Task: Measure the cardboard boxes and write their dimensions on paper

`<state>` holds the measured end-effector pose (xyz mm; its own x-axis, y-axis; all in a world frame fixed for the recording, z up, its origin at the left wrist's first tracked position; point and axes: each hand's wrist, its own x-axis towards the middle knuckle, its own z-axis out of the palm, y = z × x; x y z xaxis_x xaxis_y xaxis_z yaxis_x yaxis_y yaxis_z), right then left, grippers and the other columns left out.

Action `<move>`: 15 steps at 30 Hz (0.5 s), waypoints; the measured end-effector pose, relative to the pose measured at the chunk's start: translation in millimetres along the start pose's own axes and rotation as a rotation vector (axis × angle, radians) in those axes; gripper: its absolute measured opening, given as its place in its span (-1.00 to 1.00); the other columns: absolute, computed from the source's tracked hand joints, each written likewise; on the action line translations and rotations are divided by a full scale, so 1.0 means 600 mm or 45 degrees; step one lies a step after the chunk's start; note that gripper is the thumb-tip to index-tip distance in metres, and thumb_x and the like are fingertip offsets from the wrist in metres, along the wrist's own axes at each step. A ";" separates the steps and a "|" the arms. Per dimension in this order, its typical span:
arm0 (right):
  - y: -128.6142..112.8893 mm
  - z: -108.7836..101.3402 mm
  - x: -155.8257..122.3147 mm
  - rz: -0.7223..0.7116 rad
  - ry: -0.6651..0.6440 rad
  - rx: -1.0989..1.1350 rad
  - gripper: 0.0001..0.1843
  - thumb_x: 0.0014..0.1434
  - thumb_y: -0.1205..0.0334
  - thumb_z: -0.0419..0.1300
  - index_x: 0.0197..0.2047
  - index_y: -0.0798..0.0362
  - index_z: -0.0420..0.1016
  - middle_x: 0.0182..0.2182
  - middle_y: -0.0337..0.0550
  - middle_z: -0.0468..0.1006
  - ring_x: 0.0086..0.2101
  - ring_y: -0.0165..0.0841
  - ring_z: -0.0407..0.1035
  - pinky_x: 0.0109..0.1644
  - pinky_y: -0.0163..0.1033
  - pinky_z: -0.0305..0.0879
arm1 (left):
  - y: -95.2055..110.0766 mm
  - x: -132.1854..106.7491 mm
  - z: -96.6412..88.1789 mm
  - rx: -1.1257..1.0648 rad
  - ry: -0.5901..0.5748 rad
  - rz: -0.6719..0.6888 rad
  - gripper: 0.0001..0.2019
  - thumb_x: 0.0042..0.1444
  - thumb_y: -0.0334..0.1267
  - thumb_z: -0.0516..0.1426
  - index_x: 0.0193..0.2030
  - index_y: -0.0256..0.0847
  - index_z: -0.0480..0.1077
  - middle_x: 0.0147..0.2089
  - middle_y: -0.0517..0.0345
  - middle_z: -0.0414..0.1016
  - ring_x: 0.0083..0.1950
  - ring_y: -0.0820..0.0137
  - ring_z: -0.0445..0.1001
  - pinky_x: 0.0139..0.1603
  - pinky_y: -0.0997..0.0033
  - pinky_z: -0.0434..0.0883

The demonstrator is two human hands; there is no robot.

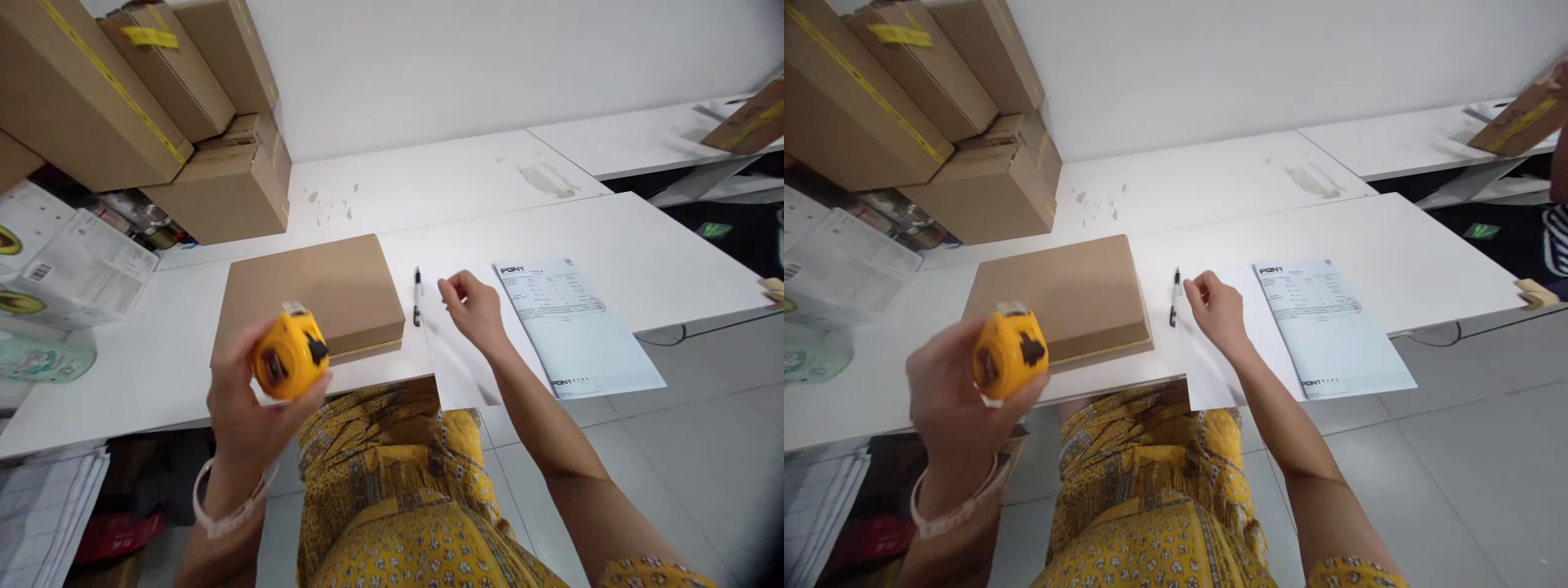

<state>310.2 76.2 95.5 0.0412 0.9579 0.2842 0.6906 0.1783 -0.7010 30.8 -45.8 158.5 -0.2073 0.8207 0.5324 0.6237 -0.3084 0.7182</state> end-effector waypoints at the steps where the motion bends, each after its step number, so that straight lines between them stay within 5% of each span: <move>1: 0.015 0.017 0.028 0.080 -0.088 -0.131 -0.73 0.35 0.05 0.08 -0.33 0.00 0.39 -0.45 -0.16 0.57 -0.42 -0.27 0.46 -0.30 -0.19 0.25 | -0.011 0.021 0.004 0.190 0.038 0.119 -0.31 -0.13 -0.26 0.44 0.19 -0.10 0.38 0.10 0.00 0.45 0.11 0.05 0.45 0.18 -0.02 0.39; 6: 0.045 0.100 0.099 0.143 -0.451 -0.554 -0.59 0.28 -0.10 0.15 -0.02 0.06 0.38 -0.22 0.05 0.63 -0.21 -0.07 0.50 -0.21 -0.15 0.25 | -0.075 0.076 0.033 0.587 -0.014 0.286 -0.46 0.12 -0.17 0.30 0.23 -0.16 0.33 0.10 -0.09 0.48 0.11 0.01 0.46 0.14 -0.02 0.40; 9: 0.052 0.120 0.104 0.048 -0.521 -0.558 -0.64 0.25 0.17 0.17 0.09 0.07 0.37 -0.15 0.09 0.63 -0.17 -0.08 0.50 -0.17 -0.14 0.27 | -0.077 0.101 0.046 0.622 -0.027 0.301 -0.48 0.14 -0.16 0.29 0.23 -0.17 0.34 0.15 -0.14 0.46 0.19 -0.05 0.42 0.22 -0.12 0.32; 13: 0.079 0.112 0.110 0.105 -0.560 0.065 -0.69 0.14 0.38 0.12 -0.04 0.10 0.51 -0.42 -0.09 0.60 -0.39 -0.25 0.47 -0.25 -0.19 0.32 | -0.015 0.112 0.046 0.454 0.003 0.537 -0.56 0.19 -0.28 0.25 0.22 -0.09 0.39 0.28 -0.11 0.38 0.31 -0.06 0.31 0.34 -0.22 0.18; 15: 0.094 0.098 0.114 0.224 -0.537 0.591 -0.75 0.14 0.31 0.13 -0.13 0.13 0.54 -0.51 -0.14 0.56 -0.49 -0.32 0.43 -0.32 -0.20 0.36 | 0.001 0.023 0.017 0.118 -0.310 0.597 -0.67 0.28 -0.39 0.14 0.14 0.01 0.44 0.18 0.05 0.50 0.19 0.12 0.46 0.26 -0.04 0.36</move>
<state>309.5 164.7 37.0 -0.2269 0.9710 -0.0751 0.3118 -0.0006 -0.9501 36.3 -29.7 161.6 0.2836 0.6965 0.6592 0.6733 -0.6340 0.3803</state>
